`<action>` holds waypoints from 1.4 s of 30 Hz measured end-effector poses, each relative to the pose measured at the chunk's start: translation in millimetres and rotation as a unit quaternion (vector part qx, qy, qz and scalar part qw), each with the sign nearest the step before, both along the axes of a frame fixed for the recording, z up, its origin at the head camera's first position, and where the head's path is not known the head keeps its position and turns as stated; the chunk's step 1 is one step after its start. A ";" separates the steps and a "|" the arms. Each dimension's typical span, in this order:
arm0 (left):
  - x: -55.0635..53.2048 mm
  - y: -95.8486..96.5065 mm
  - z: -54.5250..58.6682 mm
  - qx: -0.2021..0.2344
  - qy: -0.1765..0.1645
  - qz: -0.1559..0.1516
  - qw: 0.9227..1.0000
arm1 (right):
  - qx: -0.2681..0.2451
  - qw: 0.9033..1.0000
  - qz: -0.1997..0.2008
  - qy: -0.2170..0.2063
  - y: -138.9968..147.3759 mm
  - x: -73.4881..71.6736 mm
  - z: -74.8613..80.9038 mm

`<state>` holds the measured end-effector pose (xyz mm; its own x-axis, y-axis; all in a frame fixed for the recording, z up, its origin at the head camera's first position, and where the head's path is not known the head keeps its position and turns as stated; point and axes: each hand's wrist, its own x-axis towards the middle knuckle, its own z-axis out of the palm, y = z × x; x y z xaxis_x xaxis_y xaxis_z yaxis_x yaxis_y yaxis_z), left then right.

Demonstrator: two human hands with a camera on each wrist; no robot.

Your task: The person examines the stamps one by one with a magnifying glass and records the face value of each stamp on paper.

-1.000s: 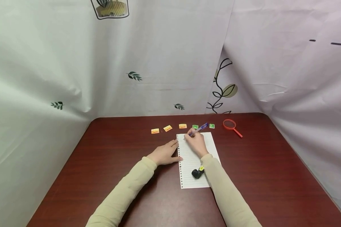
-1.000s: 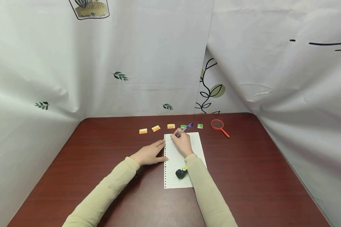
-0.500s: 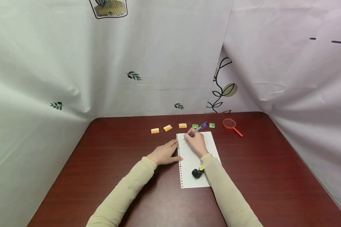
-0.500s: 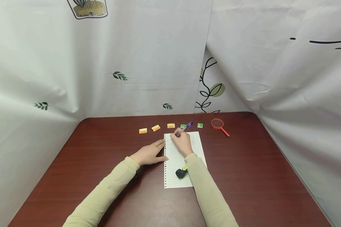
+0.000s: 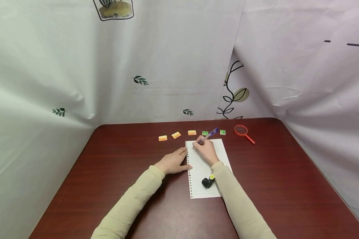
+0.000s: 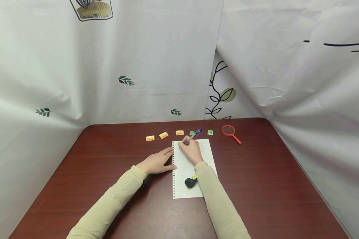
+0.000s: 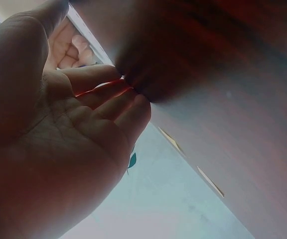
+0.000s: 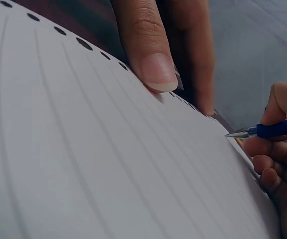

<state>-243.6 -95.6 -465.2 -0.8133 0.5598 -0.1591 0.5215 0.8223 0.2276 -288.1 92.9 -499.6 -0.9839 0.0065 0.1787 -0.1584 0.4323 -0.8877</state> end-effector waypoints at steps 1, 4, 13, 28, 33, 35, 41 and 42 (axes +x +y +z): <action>0.2 0.1 0.0 0.001 0.000 0.000 1.000 | -0.001 1.000 0.001 -0.003 0.0 0.6 0.4; 0.5 0.3 0.7 0.002 -0.001 0.001 1.000 | -0.005 1.000 0.001 -0.008 0.5 0.9 0.9; 1.1 0.3 1.7 0.002 0.002 -0.001 1.000 | -0.004 1.000 -0.006 -0.004 0.9 -1.0 -1.0; 0.4 -0.3 2.2 0.005 -0.003 -0.002 1.000 | 0.001 1.000 -0.012 0.008 1.6 -1.1 -0.4; 0.2 0.5 3.5 0.002 -0.006 -0.006 1.000 | 0.005 1.000 -0.014 0.009 3.2 -1.8 -0.2; 0.2 0.5 3.5 0.001 -0.006 -0.006 1.000 | 0.009 1.000 -0.015 0.007 3.2 -2.0 0.3; 1.1 0.6 2.5 0.002 -0.005 -0.005 1.000 | 0.012 1.000 -0.012 0.004 3.0 -1.4 0.8; 1.4 0.7 2.2 0.003 -0.004 -0.004 1.000 | 0.012 1.000 -0.010 0.003 3.0 -1.1 0.5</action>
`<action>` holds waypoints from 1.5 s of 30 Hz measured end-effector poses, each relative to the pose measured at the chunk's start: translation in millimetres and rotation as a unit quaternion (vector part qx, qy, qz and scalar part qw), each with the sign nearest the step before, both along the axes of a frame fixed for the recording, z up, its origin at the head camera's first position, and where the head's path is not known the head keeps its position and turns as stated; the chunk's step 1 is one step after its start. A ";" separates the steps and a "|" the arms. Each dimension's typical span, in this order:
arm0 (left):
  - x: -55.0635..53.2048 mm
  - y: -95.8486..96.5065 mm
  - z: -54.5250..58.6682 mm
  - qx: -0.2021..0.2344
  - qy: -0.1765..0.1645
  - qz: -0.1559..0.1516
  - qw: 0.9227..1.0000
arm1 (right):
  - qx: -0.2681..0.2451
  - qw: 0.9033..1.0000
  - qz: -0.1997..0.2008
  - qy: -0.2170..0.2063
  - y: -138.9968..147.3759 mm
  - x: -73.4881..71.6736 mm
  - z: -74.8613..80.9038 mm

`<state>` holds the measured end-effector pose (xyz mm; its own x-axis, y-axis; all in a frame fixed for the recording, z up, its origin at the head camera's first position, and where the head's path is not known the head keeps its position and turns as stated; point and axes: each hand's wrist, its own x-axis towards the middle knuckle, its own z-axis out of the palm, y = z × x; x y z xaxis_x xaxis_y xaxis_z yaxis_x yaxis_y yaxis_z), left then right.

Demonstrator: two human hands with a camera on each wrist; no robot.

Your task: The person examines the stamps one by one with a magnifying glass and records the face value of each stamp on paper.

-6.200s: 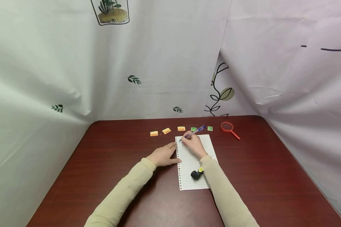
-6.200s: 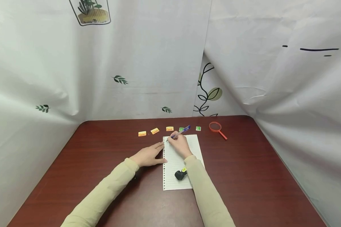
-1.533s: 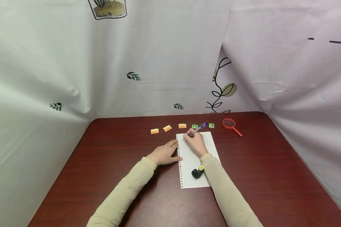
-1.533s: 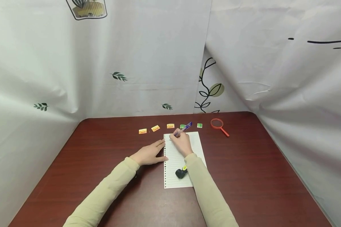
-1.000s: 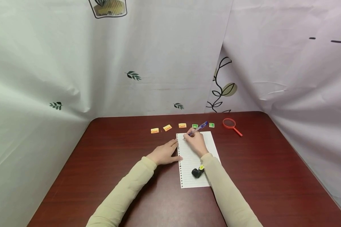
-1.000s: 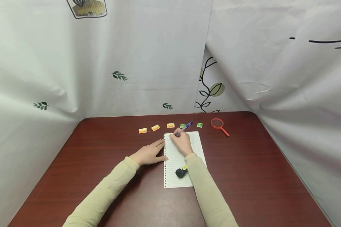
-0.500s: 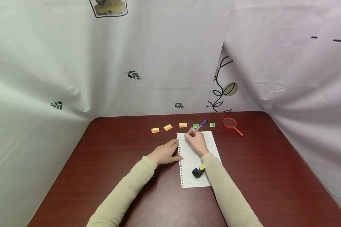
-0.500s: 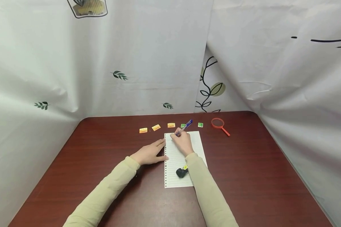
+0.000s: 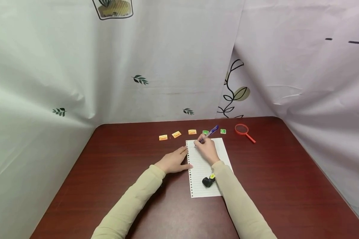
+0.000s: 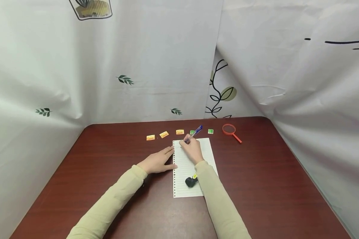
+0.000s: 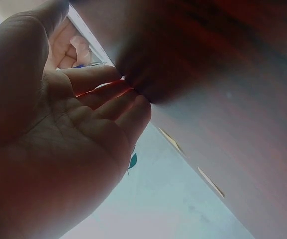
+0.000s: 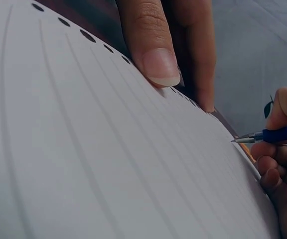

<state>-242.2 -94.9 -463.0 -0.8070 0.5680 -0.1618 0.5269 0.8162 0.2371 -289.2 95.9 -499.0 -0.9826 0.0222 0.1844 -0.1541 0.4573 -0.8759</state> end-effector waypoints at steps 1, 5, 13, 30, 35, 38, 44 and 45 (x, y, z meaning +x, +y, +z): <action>0.4 -0.1 -0.1 0.001 -0.001 0.001 1.000 | 0.000 1.000 0.002 -0.001 -0.1 0.2 0.1; 1.2 -0.6 -1.2 0.007 0.000 0.002 1.000 | -0.005 1.000 0.004 -0.001 0.7 1.0 -0.3; -0.2 -1.7 -2.4 0.008 0.004 0.002 1.000 | -0.051 0.999 -0.009 -0.009 2.7 -0.1 0.2; 0.6 -1.7 -1.8 0.004 0.005 0.005 1.000 | -0.087 0.996 0.007 -0.031 2.3 2.6 3.3; 0.9 -1.8 -1.3 0.003 0.009 0.002 1.000 | -0.100 0.994 0.014 -0.036 3.2 1.3 4.2; 1.1 -1.5 -0.7 0.003 0.012 0.001 1.000 | -0.098 0.994 0.021 -0.043 3.8 1.2 5.0; 1.5 -1.4 -1.3 0.000 0.010 0.000 1.000 | -0.057 0.996 0.036 -0.057 10.6 4.3 6.2; 1.6 -1.5 -1.2 0.001 0.010 -0.001 1.000 | -0.049 0.996 0.039 -0.056 12.9 4.9 6.6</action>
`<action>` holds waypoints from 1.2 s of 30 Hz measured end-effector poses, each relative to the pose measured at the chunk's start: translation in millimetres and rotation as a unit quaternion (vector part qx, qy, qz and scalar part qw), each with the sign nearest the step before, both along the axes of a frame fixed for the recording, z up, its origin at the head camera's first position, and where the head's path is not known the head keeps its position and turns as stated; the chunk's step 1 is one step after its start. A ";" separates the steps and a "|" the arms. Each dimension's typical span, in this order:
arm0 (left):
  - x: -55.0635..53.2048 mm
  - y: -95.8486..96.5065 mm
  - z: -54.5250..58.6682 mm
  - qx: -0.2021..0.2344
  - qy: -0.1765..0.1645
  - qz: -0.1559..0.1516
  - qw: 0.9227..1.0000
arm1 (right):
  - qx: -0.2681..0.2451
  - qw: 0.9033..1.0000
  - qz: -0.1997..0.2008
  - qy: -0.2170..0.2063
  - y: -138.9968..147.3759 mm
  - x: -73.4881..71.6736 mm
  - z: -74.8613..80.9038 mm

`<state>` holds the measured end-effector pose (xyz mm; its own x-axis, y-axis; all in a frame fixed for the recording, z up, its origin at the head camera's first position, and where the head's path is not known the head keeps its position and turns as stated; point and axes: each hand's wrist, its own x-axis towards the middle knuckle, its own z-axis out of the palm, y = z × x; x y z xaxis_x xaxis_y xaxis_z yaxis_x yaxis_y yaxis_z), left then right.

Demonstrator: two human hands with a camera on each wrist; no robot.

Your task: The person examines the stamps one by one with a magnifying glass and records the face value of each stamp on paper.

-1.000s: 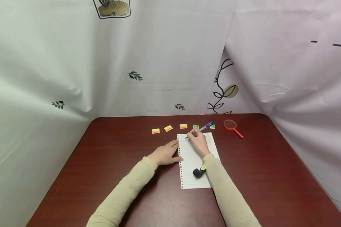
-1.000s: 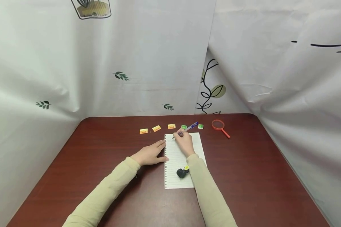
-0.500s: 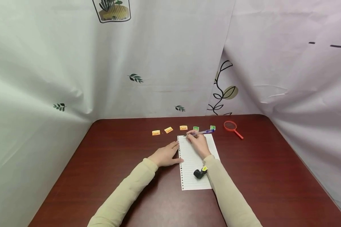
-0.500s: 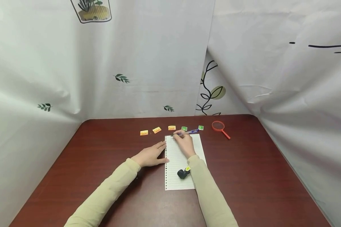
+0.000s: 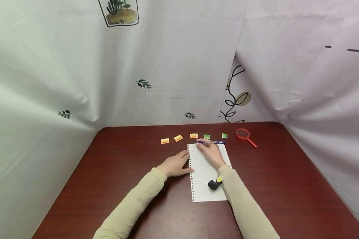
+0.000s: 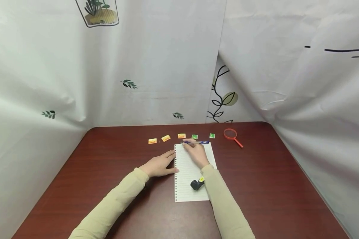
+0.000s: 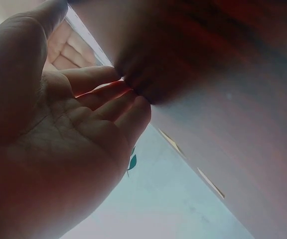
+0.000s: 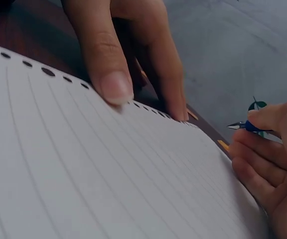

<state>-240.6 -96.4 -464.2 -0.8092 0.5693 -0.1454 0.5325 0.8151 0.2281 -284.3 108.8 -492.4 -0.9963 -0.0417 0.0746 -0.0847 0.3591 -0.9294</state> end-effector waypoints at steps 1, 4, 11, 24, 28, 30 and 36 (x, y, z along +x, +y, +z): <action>0.1 0.2 -0.1 0.001 0.000 0.000 1.000 | 0.005 1.000 0.003 0.002 3.0 0.6 0.3; 1.0 0.2 0.4 0.003 -0.001 0.001 1.000 | 0.016 1.000 0.005 0.005 13.0 3.4 2.1; 2.5 -0.8 3.4 -0.002 -0.004 0.005 1.000 | 0.048 0.999 -0.002 0.002 38.7 9.2 9.0; 3.3 -0.3 2.7 0.002 0.002 0.004 1.000 | 0.121 0.989 0.022 0.077 85.8 9.9 24.6; 3.6 -0.4 3.6 0.001 0.004 0.004 1.000 | 0.107 0.987 0.032 0.115 99.4 11.4 25.1; 3.6 -0.3 3.6 -0.001 0.004 0.004 1.000 | 0.121 0.982 0.038 0.142 106.0 13.1 24.6; 5.1 -0.1 3.4 -0.003 0.002 0.006 1.000 | 0.196 0.953 0.082 0.217 126.0 19.0 24.3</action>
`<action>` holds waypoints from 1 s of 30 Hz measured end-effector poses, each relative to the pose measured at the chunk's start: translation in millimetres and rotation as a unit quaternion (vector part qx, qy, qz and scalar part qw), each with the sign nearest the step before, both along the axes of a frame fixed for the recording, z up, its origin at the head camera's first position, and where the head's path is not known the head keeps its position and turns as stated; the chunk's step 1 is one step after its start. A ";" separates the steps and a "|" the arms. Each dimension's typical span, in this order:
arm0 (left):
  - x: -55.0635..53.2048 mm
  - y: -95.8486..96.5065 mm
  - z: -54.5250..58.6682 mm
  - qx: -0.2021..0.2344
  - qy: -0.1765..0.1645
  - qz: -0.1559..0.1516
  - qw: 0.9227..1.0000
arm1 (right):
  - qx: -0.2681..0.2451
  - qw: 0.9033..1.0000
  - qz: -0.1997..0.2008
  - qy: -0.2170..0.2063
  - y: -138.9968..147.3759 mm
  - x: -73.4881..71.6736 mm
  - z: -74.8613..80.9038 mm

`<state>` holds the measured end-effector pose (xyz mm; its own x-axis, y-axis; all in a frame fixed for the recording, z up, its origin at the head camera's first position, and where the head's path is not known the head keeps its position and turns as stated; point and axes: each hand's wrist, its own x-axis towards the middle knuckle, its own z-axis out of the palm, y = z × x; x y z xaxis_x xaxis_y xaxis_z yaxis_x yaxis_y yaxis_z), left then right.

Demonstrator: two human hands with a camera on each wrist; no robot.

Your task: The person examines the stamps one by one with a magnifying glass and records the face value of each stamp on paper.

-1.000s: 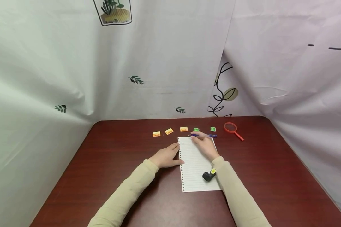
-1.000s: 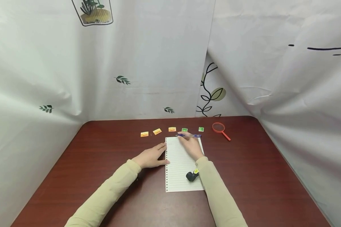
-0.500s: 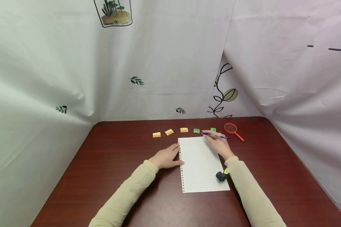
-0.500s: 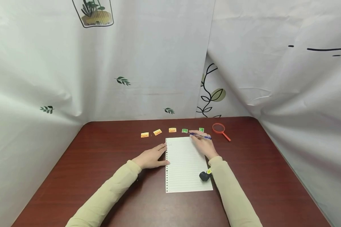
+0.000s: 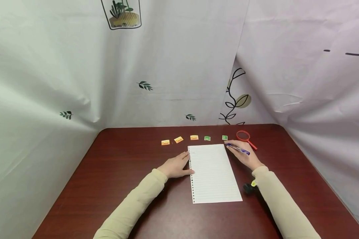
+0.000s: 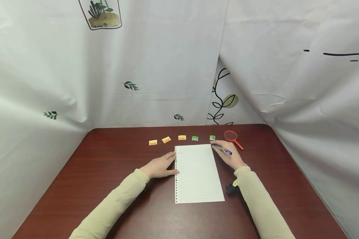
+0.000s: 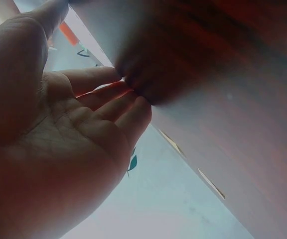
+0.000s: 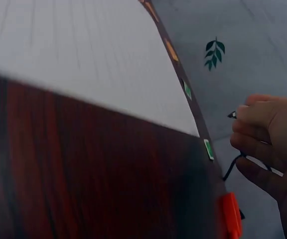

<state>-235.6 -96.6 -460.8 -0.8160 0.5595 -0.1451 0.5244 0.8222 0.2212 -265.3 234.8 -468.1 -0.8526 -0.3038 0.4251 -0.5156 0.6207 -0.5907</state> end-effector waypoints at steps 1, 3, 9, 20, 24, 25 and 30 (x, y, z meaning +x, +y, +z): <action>0.3 0.2 0.2 0.001 0.000 0.000 1.000 | 0.013 1.000 0.004 0.003 3.7 0.5 0.4; 0.8 0.4 0.6 0.002 -0.001 0.002 1.000 | 0.043 0.999 0.007 0.014 10.2 1.2 1.6; 1.8 0.1 1.5 0.001 -0.003 0.001 1.000 | 0.108 0.993 0.001 0.037 23.1 4.1 5.8; 1.1 0.2 -1.3 0.000 0.000 0.000 1.000 | 0.172 0.985 -0.020 -0.017 40.9 9.6 1.0; 1.5 0.0 -2.5 0.000 -0.001 0.002 1.000 | 0.181 0.983 -0.015 -0.030 45.7 11.0 -1.4; 1.7 0.0 -2.6 0.000 -0.002 0.002 1.000 | 0.184 0.982 -0.012 -0.032 46.7 11.1 -1.6; 2.2 0.1 -1.3 0.004 0.000 0.003 1.000 | 0.202 0.979 -0.010 -0.038 49.5 12.4 -1.0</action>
<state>-233.4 -96.5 -462.1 -0.8192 0.5558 -0.1413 0.5195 0.8236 0.2277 -252.9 284.3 -469.1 -0.8850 -0.4160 0.2089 -0.4643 0.8213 -0.3315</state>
